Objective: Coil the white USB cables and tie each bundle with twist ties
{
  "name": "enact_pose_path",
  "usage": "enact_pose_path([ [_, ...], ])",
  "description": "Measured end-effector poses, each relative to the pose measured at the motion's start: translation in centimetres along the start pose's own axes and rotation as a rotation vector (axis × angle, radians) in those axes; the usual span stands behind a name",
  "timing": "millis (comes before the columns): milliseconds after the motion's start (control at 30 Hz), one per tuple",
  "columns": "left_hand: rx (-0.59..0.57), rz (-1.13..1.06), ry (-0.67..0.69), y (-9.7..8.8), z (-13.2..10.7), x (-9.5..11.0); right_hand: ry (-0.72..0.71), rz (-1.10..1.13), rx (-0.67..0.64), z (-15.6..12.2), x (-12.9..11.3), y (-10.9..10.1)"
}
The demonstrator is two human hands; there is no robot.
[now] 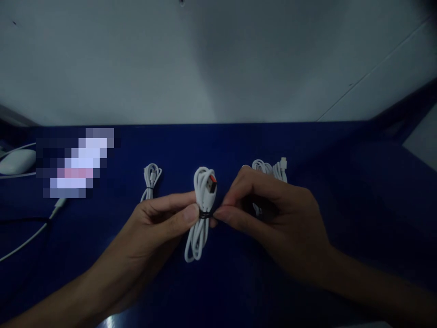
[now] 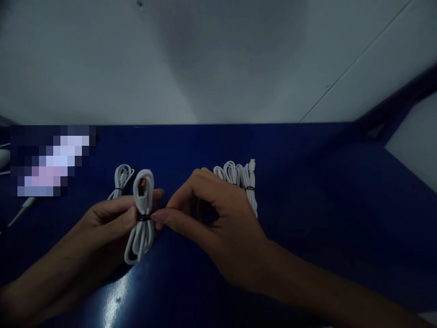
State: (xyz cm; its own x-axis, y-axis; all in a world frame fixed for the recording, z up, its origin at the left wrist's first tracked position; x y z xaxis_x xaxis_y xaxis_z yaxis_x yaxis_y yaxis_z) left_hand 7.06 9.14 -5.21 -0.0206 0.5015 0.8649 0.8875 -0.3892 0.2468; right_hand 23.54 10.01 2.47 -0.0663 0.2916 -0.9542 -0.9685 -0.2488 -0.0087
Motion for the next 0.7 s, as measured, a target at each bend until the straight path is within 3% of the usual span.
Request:
enact_pose_path([
  [433, -0.001, 0.004, 0.025, -0.3, 0.0, -0.2, -0.148, -0.048, -0.021, 0.1, -1.5, 0.3],
  [700, 0.005, 0.112, 0.063, -0.8, 0.1, -0.2, -0.09, -0.081, -0.014, 0.1, -1.0, 0.3],
])
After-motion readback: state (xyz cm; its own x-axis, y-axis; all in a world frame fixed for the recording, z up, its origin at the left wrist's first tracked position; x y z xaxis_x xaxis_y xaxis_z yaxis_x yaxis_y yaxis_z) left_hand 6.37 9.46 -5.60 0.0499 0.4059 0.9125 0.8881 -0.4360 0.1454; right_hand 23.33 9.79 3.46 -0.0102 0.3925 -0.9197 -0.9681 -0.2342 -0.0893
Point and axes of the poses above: each hand's wrist, its own z-axis towards the middle knuckle, its own y-axis out of the palm, x = y × z, the point moved 10 cm from there along z, towards the middle knuckle, and after that the axes turned 15 degrees about z, right-handed, at the moved point
